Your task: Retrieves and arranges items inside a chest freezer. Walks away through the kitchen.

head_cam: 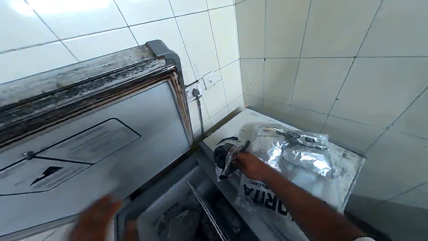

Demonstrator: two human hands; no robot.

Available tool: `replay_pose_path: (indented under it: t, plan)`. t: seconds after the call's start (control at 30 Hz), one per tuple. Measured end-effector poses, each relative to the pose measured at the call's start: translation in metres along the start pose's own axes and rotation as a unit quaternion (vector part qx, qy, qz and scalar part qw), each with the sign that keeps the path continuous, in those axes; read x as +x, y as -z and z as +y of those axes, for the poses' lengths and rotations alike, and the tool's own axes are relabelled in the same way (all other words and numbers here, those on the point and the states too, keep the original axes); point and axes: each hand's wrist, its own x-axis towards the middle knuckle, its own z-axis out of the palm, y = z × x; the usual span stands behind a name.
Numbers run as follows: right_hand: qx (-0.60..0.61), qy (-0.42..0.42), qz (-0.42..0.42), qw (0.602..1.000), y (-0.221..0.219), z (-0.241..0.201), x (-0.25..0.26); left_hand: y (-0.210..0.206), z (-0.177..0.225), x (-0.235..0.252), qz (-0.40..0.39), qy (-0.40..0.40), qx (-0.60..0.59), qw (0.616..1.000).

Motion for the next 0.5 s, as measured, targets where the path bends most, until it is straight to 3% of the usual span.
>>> replay_pose_path:
  t: [0.07, 0.17, 0.27, 0.37, 0.5]
  plan:
    - [0.007, 0.001, -0.014, 1.0, -0.003, -0.004, 0.001, -0.046, 0.034, 0.009, -0.108, 0.077, -0.119, 0.984]
    - [0.011, 0.017, -0.036, 0.999, -0.01, -0.016, -0.003, -0.122, 0.074, 0.031, -0.216, 0.235, -0.282, 0.905]
    - [0.03, 0.051, -0.071, 0.996, -0.016, -0.023, -0.008, -0.179, 0.087, 0.06, -0.274, 0.324, -0.326, 0.845]
    - [0.0, 0.059, -0.089, 0.994, -0.014, -0.014, -0.008, -0.202, 0.089, 0.078, -0.268, 0.327, -0.276, 0.863]
    - [-0.121, -0.046, -0.116, 0.985, 0.017, -0.001, -0.001, -0.198, 0.098, 0.09, -0.271, 0.303, -0.256, 0.877]
